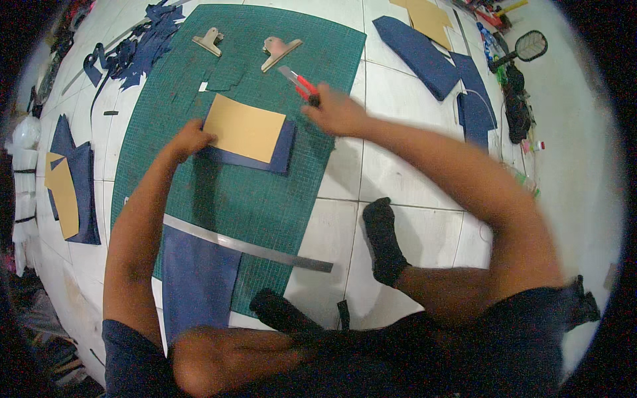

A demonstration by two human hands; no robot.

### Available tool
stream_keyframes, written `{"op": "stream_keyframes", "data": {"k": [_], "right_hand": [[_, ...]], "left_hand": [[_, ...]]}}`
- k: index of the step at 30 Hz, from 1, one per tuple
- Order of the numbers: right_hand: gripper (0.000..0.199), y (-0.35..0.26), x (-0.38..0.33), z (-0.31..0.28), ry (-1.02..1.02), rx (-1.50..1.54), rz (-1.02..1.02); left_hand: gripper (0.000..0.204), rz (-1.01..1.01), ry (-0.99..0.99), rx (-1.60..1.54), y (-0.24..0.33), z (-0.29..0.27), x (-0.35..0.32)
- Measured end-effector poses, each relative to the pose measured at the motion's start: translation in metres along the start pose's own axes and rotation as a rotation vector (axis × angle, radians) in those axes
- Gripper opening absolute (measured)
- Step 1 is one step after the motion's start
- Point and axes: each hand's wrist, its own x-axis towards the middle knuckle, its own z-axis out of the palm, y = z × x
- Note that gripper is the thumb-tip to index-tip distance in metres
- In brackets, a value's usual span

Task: The person aligns a long metal ruler and a cardboard template on blue synthetic fabric spread across a green cutting mat. They use a utility knife to cut sections of the fabric by hand and secure a piece with a metal clip.

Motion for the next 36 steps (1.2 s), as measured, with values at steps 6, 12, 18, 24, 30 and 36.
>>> {"op": "stream_keyframes", "data": {"k": [6, 12, 18, 24, 30, 36], "right_hand": [[0.034, 0.043, -0.02, -0.1, -0.043, -0.25, -0.268], [0.041, 0.084, 0.052, -0.012, 0.1, -0.057, -0.139], [0.037, 0.1, 0.11, 0.037, 0.3, -0.142, -0.303], [0.055, 0.061, 0.084, 0.045, 0.33, 0.024, -0.312], [0.074, -0.001, 0.042, 0.075, 0.023, -0.029, -0.619], [0.086, -0.014, 0.06, 0.091, 0.039, -0.327, -0.881]], "left_hand": [[0.04, 0.3, 0.016, 0.045, 0.045, -0.002, -0.052], [0.043, 0.201, 0.003, -0.355, 0.076, 0.012, -0.109], [0.041, -0.001, 0.342, -0.842, 0.034, 0.103, -0.141], [0.039, -0.199, 0.51, -1.132, 0.015, 0.179, -0.14], [0.043, -0.184, 0.581, -1.092, 0.015, 0.19, -0.148], [0.042, -0.116, 0.49, -1.24, 0.009, 0.187, -0.147]]}}
